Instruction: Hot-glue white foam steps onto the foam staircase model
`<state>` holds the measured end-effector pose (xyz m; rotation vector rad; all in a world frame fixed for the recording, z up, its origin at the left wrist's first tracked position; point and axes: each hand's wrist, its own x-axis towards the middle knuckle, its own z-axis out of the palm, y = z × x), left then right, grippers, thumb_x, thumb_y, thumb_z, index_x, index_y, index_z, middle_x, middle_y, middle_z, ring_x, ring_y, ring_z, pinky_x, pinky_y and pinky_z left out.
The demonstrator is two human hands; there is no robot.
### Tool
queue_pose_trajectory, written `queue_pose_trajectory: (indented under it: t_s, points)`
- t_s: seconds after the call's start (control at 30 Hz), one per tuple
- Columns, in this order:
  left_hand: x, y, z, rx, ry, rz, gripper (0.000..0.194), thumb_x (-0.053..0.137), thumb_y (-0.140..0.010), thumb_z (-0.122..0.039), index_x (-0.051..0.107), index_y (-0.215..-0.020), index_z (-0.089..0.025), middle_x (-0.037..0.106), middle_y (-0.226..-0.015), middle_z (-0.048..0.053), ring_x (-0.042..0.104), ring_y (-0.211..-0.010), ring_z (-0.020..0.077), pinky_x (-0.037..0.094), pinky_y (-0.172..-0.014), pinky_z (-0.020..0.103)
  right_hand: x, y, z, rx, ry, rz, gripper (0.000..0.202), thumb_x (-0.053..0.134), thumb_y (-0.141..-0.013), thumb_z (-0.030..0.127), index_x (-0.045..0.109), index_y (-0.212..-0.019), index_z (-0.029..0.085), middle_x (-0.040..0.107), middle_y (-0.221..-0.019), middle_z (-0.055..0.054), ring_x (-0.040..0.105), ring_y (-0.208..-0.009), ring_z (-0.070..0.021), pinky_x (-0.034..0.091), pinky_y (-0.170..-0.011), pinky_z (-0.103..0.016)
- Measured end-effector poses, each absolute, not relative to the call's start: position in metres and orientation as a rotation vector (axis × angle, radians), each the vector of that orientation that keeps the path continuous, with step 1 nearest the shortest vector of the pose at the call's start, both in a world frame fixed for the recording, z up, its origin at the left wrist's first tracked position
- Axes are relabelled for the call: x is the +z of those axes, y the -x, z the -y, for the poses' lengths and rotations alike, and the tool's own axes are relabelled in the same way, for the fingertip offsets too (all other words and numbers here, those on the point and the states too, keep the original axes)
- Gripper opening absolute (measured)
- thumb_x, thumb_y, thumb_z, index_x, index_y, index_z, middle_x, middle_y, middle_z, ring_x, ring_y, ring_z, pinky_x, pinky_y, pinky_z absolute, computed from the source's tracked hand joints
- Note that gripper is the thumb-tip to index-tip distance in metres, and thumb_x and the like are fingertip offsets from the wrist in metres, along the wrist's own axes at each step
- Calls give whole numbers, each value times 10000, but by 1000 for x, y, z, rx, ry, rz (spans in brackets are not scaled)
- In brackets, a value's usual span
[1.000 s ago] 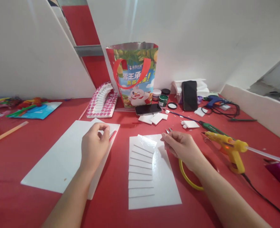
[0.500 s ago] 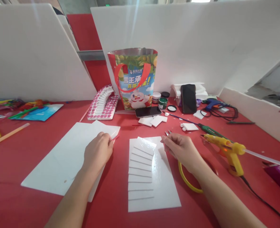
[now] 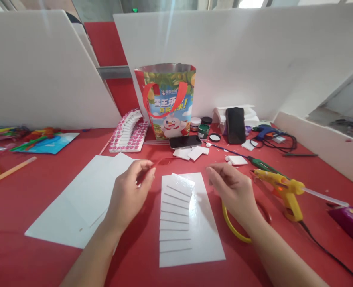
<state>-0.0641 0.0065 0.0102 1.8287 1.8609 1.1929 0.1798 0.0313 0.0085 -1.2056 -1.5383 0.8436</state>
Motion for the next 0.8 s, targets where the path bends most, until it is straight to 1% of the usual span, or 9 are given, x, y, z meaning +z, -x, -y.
queue_pose_trajectory:
  t_s: [0.13,0.2,0.3,0.4,0.43,0.5,0.6,0.7,0.8]
  points:
    - [24,27,10,1334,-2311,-1421,152,588,-963,-145,641,-1098,-191,732,-1009,52,698,-910,151,543,-854,271,18,-174,-20,1059,965,1647,207,714,-851,372,696,-793,174,624,-647,-10,540,-586,-128,420,-552,-250]
    - [28,11,14,1348,-2436,-1293,170,583,-961,-104,611,-1118,-165,713,-1012,84,689,-920,162,554,-821,271,19,-170,-16,1230,922,1570,261,728,-849,399,684,-734,168,565,-588,11,477,-537,-104,384,-512,-237]
    - [32,-3,17,1362,-2481,-1325,106,572,-956,-78,567,-1014,-166,659,-945,74,681,-857,155,566,-768,260,16,-165,-14,1437,919,1383,342,713,-868,445,672,-692,155,458,-520,44,344,-469,-61,269,-438,-209]
    - [31,-6,20,1342,-2484,-1509,110,564,-965,-133,534,-1056,-187,636,-1050,105,682,-967,199,578,-856,333,14,-166,-15,1481,941,1239,359,761,-834,445,657,-664,147,498,-539,32,353,-464,-45,237,-424,-184]
    - [28,-6,23,1317,-2482,-1607,191,580,-966,-192,519,-1147,-186,628,-1152,142,663,-1081,244,569,-917,387,15,-167,-17,1458,944,1171,360,770,-827,445,651,-661,149,516,-545,29,370,-462,-43,251,-424,-176]
    - [18,-5,32,1217,-2456,-1837,552,617,-946,-373,385,-1402,-167,516,-1414,233,509,-1343,359,500,-1043,522,17,-172,-22,1388,931,999,341,773,-819,454,650,-690,163,525,-537,36,407,-451,-48,287,-418,-165]
    - [-9,-7,50,1004,-2271,-2151,987,590,-873,-637,112,-1577,-138,353,-1559,296,382,-1435,450,450,-1065,622,20,-181,-32,1309,901,767,330,753,-816,466,625,-716,179,552,-536,37,423,-403,-58,276,-361,-159]
    - [-33,-9,65,842,-2118,-2291,1046,587,-849,-654,61,-1594,-143,350,-1563,301,410,-1406,478,464,-1025,650,20,-188,-41,1338,895,636,333,788,-754,434,592,-701,170,634,-602,8,360,-344,-31,205,-304,-151]
    - [-41,-13,70,740,-2100,-2297,1011,608,-845,-584,87,-1590,-143,424,-1520,281,462,-1368,464,480,-1010,635,19,-193,-46,1438,910,577,356,852,-667,414,652,-805,154,622,-570,26,306,-335,-12,157,-291,-130]
